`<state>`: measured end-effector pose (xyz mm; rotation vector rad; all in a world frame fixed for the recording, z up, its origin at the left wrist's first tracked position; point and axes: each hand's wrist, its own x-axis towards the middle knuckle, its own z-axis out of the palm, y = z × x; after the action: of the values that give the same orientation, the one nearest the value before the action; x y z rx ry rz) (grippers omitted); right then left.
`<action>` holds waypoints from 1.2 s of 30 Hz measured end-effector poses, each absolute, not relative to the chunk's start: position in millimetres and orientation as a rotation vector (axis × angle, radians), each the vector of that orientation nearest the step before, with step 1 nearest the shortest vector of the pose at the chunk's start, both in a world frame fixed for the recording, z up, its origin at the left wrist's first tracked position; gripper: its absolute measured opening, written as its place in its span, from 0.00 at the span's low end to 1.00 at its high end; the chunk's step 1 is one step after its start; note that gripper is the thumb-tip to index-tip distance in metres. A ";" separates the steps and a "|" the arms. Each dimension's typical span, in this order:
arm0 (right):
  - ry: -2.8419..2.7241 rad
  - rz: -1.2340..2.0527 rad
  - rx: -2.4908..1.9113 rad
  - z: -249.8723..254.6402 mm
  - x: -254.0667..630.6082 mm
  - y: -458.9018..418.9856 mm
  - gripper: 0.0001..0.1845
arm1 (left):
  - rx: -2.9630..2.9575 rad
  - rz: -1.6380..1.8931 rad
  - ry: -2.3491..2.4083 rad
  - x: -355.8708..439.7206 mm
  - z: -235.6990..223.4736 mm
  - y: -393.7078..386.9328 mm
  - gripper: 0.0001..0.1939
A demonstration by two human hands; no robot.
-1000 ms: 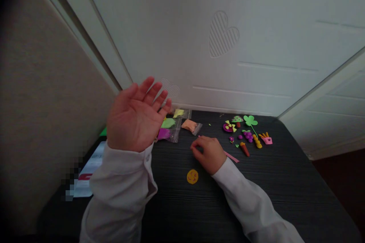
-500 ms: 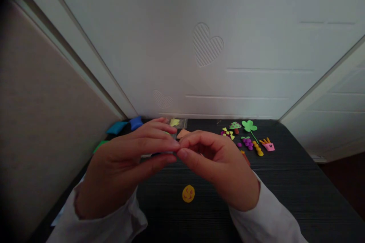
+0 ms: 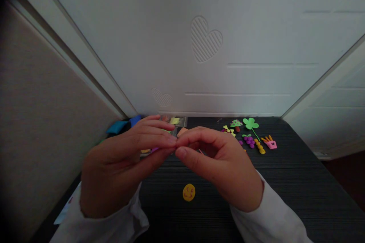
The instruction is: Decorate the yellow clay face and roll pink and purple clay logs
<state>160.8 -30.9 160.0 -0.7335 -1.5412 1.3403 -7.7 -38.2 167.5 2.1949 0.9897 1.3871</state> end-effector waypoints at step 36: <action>-1.531 1.214 -0.832 160.7 196.9 -12.3 0.04 | 2.452 0.554 1.258 -10.3 27.7 -8.7 0.07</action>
<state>196.9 -12.3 160.7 -0.8317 -1.5309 1.2137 -10.3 -8.7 27.7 2.4520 1.2583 0.5536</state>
